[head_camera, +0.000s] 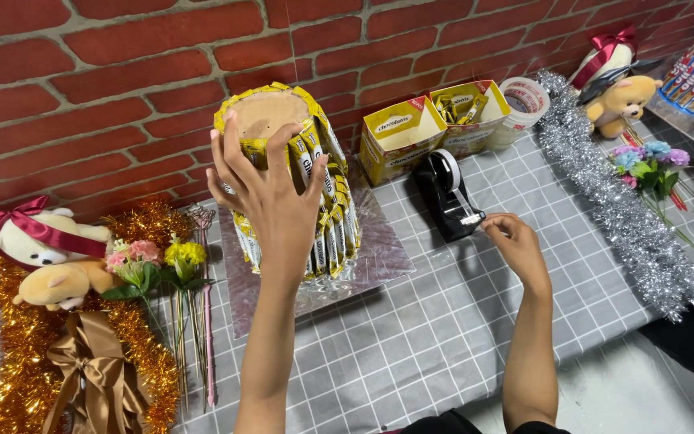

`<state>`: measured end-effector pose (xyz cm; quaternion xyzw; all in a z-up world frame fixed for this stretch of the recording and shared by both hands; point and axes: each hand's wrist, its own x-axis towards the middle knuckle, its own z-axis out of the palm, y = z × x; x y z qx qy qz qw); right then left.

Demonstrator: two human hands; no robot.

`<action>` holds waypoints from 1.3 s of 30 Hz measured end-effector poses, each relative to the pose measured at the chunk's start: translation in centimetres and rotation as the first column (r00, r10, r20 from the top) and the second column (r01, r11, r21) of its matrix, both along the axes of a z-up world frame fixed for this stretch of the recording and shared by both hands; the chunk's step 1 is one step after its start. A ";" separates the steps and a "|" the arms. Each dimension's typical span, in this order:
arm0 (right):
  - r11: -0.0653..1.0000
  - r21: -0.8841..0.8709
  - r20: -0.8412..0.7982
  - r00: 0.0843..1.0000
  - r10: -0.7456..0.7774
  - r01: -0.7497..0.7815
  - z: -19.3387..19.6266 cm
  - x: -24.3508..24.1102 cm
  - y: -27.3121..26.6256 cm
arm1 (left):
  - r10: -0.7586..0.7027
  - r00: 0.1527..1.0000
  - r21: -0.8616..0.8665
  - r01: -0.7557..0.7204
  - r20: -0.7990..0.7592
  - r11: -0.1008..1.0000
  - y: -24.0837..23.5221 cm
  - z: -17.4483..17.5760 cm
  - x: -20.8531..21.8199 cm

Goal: The person is taping individual chocolate bars vertically around a cylindrical cardboard base to create a decorative chocolate gift.

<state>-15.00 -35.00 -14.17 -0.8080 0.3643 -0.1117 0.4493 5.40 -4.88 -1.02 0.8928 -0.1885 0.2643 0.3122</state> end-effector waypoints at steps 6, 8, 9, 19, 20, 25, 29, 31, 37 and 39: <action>0.991 -0.094 0.251 0.961 0.115 -0.094 5.0 1.0 1.0 | 0.017 1.000 0.006 -0.017 0.007 1.000 -0.1 -0.4 0.4; 0.967 -0.112 0.298 0.920 0.253 -0.230 7.6 2.7 2.1 | 0.017 1.000 -0.005 -0.017 0.009 1.000 -0.2 -0.4 0.3; 0.926 -0.134 0.337 0.863 0.377 -0.352 8.9 3.6 2.7 | 0.008 1.000 -0.015 -0.008 0.006 1.000 -0.2 -0.4 0.3; 0.693 -0.351 0.658 0.361 0.661 -0.630 16.0 18.5 11.3 | -0.031 0.999 -0.076 0.033 0.021 0.997 -0.2 -0.7 0.6; 0.683 -0.302 0.666 0.365 0.651 -0.665 16.0 19.5 12.0 | -0.023 1.000 -0.049 0.024 0.020 0.998 -0.2 -0.7 0.6; 0.674 -0.160 0.695 0.402 0.596 -0.721 14.5 22.2 13.3 | -0.016 0.999 -0.016 0.017 0.033 1.000 0.0 -0.7 0.5; 0.677 -0.122 0.685 0.432 0.586 -0.726 14.4 22.4 13.2 | -0.030 0.999 -0.039 0.031 0.033 0.999 0.0 -0.7 0.6; 0.676 -0.105 0.686 0.439 0.580 -0.730 14.4 22.5 13.2 | -0.035 0.999 -0.045 0.036 0.035 0.998 -0.1 -0.9 0.6; 0.693 -0.150 0.666 0.446 0.598 -0.705 14.2 22.7 13.7 | -0.016 0.998 -0.062 0.021 0.067 0.998 -0.2 -1.4 0.8; 0.701 -0.209 0.651 0.438 0.620 -0.682 14.1 22.9 13.8 | 0.004 0.996 -0.042 0.000 0.093 0.999 -0.3 -1.6 1.0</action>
